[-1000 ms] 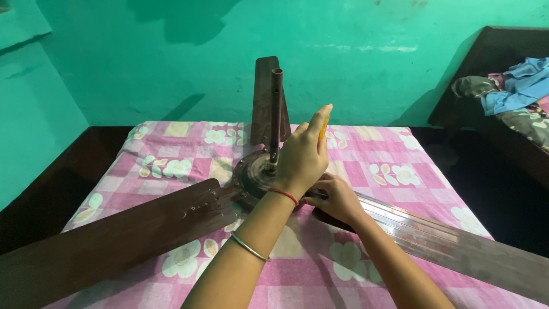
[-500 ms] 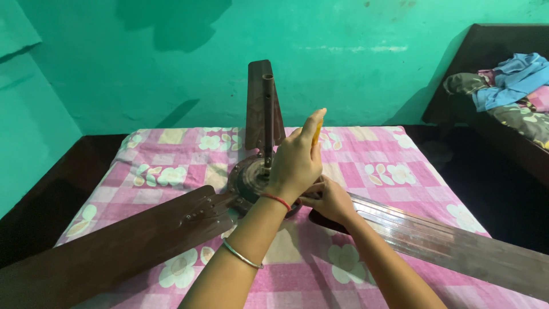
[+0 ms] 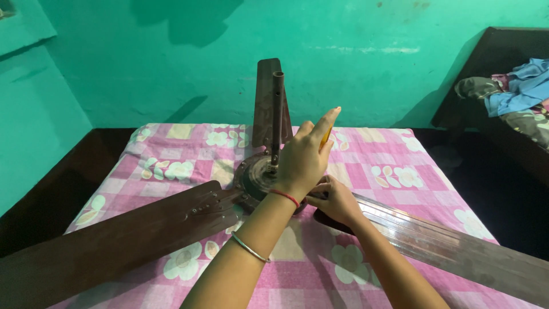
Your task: The person uses a screwdriver to loosen and remove a ceiling fan blade from the motor housing. They then reattach the same blade and tighten the screws to secure it back in place.
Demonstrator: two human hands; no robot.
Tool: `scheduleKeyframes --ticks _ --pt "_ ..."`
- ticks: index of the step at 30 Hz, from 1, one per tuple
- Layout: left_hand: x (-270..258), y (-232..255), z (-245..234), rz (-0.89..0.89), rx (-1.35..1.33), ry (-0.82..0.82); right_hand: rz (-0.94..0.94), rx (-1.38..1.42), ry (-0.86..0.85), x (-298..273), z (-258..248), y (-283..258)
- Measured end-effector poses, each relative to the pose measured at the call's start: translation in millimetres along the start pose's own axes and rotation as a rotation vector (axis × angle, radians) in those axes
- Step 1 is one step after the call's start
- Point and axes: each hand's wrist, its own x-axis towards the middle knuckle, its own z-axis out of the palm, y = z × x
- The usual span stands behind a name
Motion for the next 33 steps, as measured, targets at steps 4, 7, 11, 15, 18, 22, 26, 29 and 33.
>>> scheduleKeyframes --ticks 4,7,11,15,18,22,26,29,33 --pt "1 0 1 -0.013 0.02 -0.03 0.048 0.046 -0.003 -2 0 -1" --pt "1 -2 3 0.001 -0.031 -0.02 0.035 0.067 -0.008 -3 -1 -1" --pt "0 -4 3 0.004 -0.045 0.012 0.012 0.017 0.017 -2 0 -2" --pt "2 -3 2 0.018 -0.009 0.033 0.026 0.026 0.009 -2 1 0" --pt "6 -2 3 0.007 -0.066 -0.057 -0.017 0.042 0.03 -3 2 1" --pt "4 -3 4 0.006 -0.08 -0.047 -0.039 0.004 0.034 -2 1 2" --pt "-5 -6 2 -0.005 -0.058 -0.052 0.019 -0.019 0.008 -2 2 0" --pt "-11 -10 -2 0.002 -0.062 0.014 -0.051 -0.011 0.012 -3 1 -1" --pt "-9 -20 -9 -0.06 -0.107 0.058 -0.039 -0.006 0.013 -2 0 -3"
